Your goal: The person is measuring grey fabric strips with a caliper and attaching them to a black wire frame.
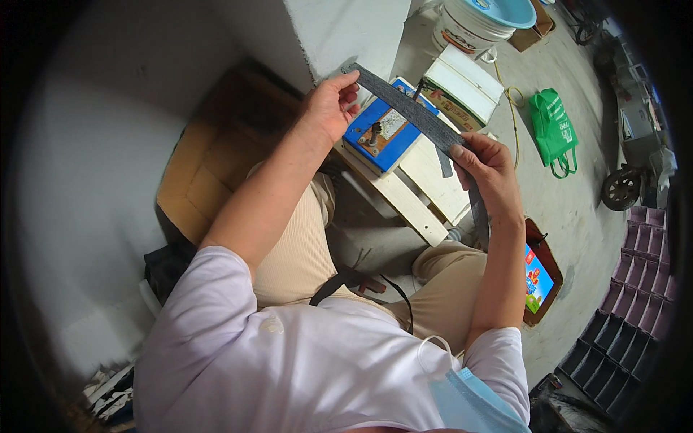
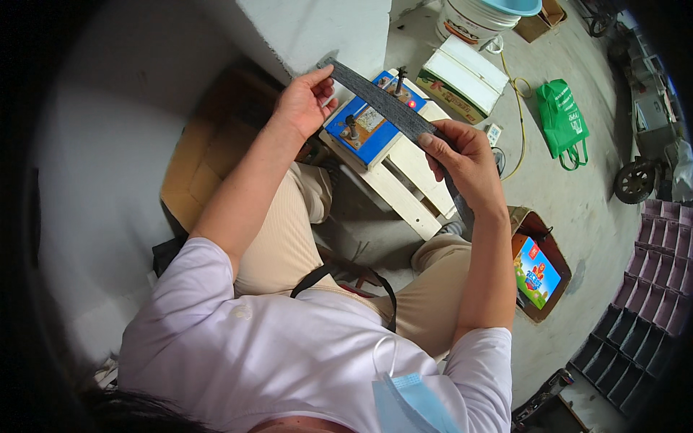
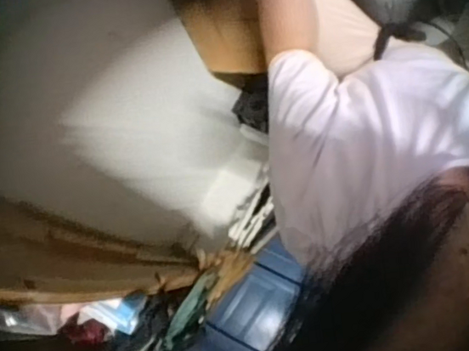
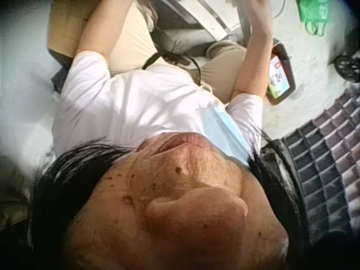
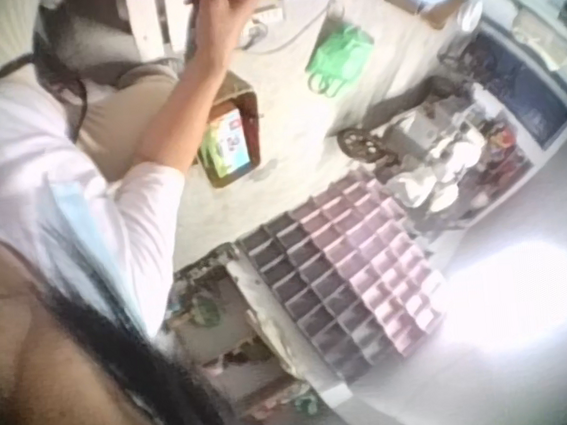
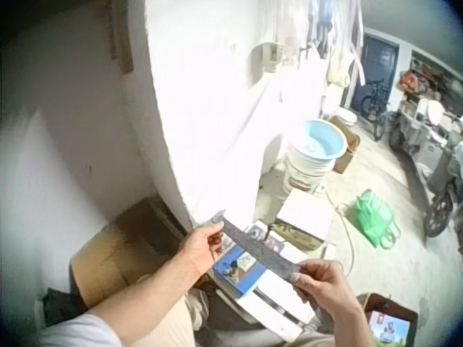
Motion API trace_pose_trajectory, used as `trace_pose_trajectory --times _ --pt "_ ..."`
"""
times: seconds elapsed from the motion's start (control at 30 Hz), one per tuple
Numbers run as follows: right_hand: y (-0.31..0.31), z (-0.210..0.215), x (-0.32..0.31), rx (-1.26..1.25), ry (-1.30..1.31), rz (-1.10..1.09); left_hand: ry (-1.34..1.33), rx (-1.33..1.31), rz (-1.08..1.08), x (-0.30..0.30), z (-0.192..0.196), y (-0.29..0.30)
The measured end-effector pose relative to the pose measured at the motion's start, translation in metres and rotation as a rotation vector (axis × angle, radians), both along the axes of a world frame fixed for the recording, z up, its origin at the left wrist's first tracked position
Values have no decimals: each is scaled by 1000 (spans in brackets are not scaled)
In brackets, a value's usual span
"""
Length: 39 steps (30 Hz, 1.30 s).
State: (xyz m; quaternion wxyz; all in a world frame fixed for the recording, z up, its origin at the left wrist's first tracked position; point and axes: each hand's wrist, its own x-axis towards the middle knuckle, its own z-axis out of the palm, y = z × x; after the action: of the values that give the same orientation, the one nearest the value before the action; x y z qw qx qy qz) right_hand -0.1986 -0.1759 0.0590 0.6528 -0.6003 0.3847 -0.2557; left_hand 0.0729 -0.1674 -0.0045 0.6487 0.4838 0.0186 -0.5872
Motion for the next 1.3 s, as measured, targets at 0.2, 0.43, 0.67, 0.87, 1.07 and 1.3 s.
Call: trace_pose_trajectory --times 0.2,0.43,0.67,0.87,1.07,1.3 --pt "-3 -11 11 8 66 -49 78 42 -2 7 -21 -7" --pt "-5 -9 19 -27 132 -55 77 49 56 3 -27 -10" --pt "-1 -4 19 -22 151 -78 79 -9 95 -3 -20 -10" --pt "-1 0 14 -38 192 -34 30 -78 102 -3 -14 -4" --pt "2 -3 15 -9 147 -19 -31 -145 123 -1 -10 2" --pt "3 -1 5 6 115 82 -23 -351 188 -3 0 6"
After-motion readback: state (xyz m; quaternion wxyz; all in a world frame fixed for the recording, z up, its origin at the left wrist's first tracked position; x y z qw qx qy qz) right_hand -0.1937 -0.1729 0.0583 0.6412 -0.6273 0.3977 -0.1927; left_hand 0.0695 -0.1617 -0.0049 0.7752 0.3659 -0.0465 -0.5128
